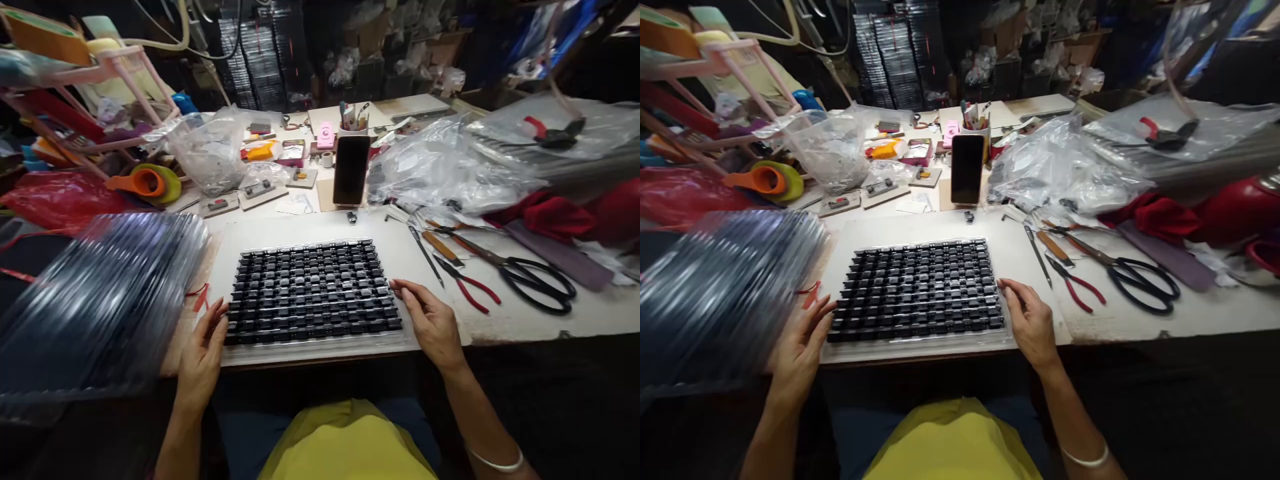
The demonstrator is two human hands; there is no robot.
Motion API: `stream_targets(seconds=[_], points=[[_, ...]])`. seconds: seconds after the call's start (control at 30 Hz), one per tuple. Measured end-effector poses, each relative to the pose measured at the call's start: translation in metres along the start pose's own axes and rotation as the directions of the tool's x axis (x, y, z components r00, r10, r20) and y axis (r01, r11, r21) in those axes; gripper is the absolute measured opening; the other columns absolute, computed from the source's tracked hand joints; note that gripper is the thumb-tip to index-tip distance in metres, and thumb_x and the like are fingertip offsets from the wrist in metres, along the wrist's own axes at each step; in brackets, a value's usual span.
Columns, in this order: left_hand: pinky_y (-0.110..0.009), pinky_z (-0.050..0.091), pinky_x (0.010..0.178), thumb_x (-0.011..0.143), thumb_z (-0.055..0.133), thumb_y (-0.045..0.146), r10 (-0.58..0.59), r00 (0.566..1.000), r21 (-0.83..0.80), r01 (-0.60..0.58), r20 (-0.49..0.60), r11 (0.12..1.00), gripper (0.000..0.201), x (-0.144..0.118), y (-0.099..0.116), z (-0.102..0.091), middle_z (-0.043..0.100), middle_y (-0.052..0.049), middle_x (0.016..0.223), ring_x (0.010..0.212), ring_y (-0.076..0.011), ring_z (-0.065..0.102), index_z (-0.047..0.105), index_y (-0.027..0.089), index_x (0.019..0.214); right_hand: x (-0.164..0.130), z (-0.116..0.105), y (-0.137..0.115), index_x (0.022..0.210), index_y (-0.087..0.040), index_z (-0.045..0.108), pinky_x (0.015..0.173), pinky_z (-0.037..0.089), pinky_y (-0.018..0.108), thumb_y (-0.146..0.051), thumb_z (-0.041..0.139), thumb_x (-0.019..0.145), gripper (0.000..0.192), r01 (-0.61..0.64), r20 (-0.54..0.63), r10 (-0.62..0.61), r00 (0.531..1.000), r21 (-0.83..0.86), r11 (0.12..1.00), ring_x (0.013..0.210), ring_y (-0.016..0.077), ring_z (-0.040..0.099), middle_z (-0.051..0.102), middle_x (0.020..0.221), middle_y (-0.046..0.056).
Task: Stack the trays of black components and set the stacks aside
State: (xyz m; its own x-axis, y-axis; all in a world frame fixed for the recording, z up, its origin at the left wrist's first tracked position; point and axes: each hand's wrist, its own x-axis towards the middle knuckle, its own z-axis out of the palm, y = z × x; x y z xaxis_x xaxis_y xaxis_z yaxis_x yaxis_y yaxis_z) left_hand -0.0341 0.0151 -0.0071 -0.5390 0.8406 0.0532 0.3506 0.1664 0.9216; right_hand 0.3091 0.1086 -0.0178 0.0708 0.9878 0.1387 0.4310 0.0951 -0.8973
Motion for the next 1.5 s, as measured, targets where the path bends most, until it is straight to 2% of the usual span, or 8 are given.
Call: stream_targets(seconds=[0.37, 0.8, 0.97, 1.17, 1.3, 1.37, 1.4, 1.5], points=[[-0.039, 0.032, 0.108, 0.082, 0.054, 0.051, 0.061, 0.998, 0.111, -0.057, -0.025, 0.992, 0.052, 0.004, 0.009, 0.006, 0.061, -0.01, 0.123, 0.121, -0.0249, 0.05, 0.056, 0.019, 0.124, -0.001, 0.0, 0.004, 0.105, -0.018, 0.064, 0.088, 0.051, 0.04, -0.037, 0.048, 0.089, 0.029, 0.068, -0.021, -0.067, 0.998, 0.055, 0.996, 0.095, 0.0218, 0.065, 0.07, 0.102, 0.01], [-0.037, 0.036, 0.106, 0.083, 0.055, 0.049, 0.071, 0.997, 0.096, -0.067, -0.043, 0.993, 0.048, -0.003, 0.012, 0.003, 0.062, -0.01, 0.121, 0.119, -0.0245, 0.052, 0.06, 0.018, 0.119, -0.002, 0.001, 0.002, 0.104, -0.016, 0.063, 0.087, 0.052, 0.04, -0.035, 0.047, 0.089, 0.028, 0.073, -0.041, -0.069, 0.997, 0.104, 0.992, 0.091, 0.0207, 0.067, 0.07, 0.101, 0.01], [-0.038, 0.035, 0.106, 0.082, 0.057, 0.049, 0.06, 0.997, 0.06, -0.056, -0.055, 0.997, 0.048, -0.001, 0.008, 0.003, 0.062, -0.01, 0.121, 0.118, -0.0246, 0.053, 0.06, 0.018, 0.119, -0.002, 0.001, 0.002, 0.105, -0.016, 0.063, 0.088, 0.052, 0.04, -0.035, 0.047, 0.089, 0.029, 0.063, -0.038, -0.059, 0.998, 0.108, 0.992, 0.091, 0.0209, 0.067, 0.07, 0.101, 0.011], [-0.037, 0.04, 0.1, 0.082, 0.059, 0.047, 0.004, 1.0, -0.092, -0.005, -0.011, 0.996, 0.05, 0.001, -0.002, -0.003, 0.062, -0.009, 0.121, 0.111, -0.0214, 0.057, 0.055, 0.022, 0.126, -0.003, 0.004, 0.005, 0.105, -0.017, 0.064, 0.089, 0.051, 0.042, -0.038, 0.05, 0.088, 0.031, 0.024, -0.049, -0.019, 0.999, 0.114, 0.993, 0.091, 0.021, 0.067, 0.07, 0.101, 0.01], [-0.033, 0.049, 0.087, 0.082, 0.06, 0.045, 0.005, 0.992, -0.136, -0.022, -0.124, 0.99, 0.047, -0.011, 0.006, -0.014, 0.066, -0.01, 0.113, 0.096, -0.0194, 0.064, 0.058, 0.02, 0.122, -0.003, 0.004, 0.001, 0.104, -0.021, 0.065, 0.093, 0.049, 0.043, -0.043, 0.052, 0.084, 0.032, -0.04, -0.058, 0.047, 0.997, 0.108, 0.993, 0.093, 0.022, 0.067, 0.07, 0.101, 0.007], [-0.033, 0.051, 0.081, 0.082, 0.059, 0.042, 0.062, 0.953, -0.11, -0.099, -0.298, 0.989, 0.04, -0.02, 0.015, -0.023, 0.069, -0.01, 0.104, 0.088, -0.0184, 0.065, 0.062, 0.018, 0.115, -0.004, 0.004, -0.004, 0.103, -0.022, 0.066, 0.095, 0.048, 0.043, -0.044, 0.054, 0.082, 0.033, -0.082, -0.067, 0.087, 0.994, 0.084, 0.993, 0.094, 0.0232, 0.066, 0.071, 0.101, 0.007], [-0.032, 0.051, 0.08, 0.083, 0.059, 0.04, 0.108, 0.909, -0.074, -0.15, -0.402, 0.986, 0.036, -0.024, 0.02, -0.029, 0.07, -0.009, 0.1, 0.084, -0.0179, 0.066, 0.064, 0.018, 0.111, -0.004, 0.004, -0.007, 0.102, -0.023, 0.066, 0.096, 0.048, 0.042, -0.044, 0.054, 0.08, 0.033, -0.102, -0.073, 0.107, 0.992, 0.063, 0.993, 0.095, 0.0238, 0.066, 0.071, 0.101, 0.006], [-0.033, 0.052, 0.077, 0.085, 0.055, 0.035, 0.274, 0.705, 0.11, -0.269, -0.654, 0.957, 0.029, -0.035, 0.034, -0.052, 0.07, -0.006, 0.09, 0.078, -0.0167, 0.066, 0.066, 0.016, 0.105, -0.005, 0.004, -0.009, 0.102, -0.027, 0.067, 0.099, 0.046, 0.043, -0.045, 0.054, 0.078, 0.032, -0.145, -0.09, 0.142, 0.986, -0.018, 0.989, 0.099, 0.0255, 0.065, 0.071, 0.1, 0.005]])
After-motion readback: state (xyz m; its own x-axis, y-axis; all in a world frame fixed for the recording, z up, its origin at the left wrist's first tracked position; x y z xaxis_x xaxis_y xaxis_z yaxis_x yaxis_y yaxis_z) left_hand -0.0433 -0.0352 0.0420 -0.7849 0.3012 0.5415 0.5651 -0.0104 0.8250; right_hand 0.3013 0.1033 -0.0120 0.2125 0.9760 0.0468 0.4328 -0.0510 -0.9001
